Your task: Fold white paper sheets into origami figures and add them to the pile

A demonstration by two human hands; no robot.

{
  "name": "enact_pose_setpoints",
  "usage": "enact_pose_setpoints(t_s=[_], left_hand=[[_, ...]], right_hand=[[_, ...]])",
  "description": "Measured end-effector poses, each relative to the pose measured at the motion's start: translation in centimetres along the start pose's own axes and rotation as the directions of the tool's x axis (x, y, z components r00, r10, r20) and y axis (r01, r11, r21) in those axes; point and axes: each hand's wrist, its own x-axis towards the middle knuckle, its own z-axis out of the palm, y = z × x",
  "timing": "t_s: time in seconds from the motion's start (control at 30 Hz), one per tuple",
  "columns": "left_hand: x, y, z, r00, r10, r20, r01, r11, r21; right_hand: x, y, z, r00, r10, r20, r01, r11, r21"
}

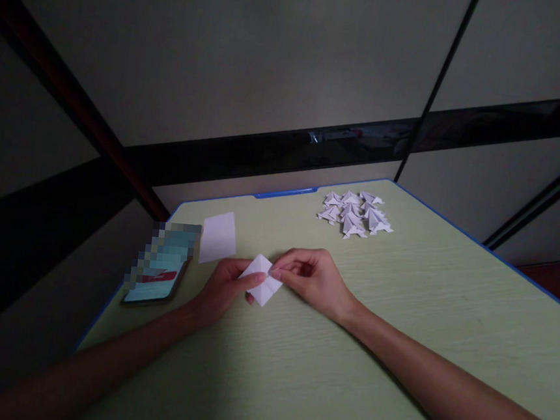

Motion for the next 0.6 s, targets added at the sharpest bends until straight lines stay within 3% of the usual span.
enact_pose_setpoints(t_s=[0.17,0.4,0.6], left_hand=[[-0.09,0.02,0.13,1.0,0.008,-0.022,-0.008,1.0,0.029],[-0.16,0.41,0.41,0.998,-0.013,-0.054,0.015,1.0,0.026],[-0.07,0.31,0.34,1.0,-0.019,-0.018,0.02,0.999,0.026]], right_hand=[[0.01,0.0,0.08,0.989,0.14,-0.044,-0.137,0.989,0.063],[-0.15,-0.22,0.4,0.987,0.141,-0.071,-0.141,0.99,-0.006],[-0.4,-0.3,0.47,0.992,0.103,-0.072,-0.107,0.992,-0.061]])
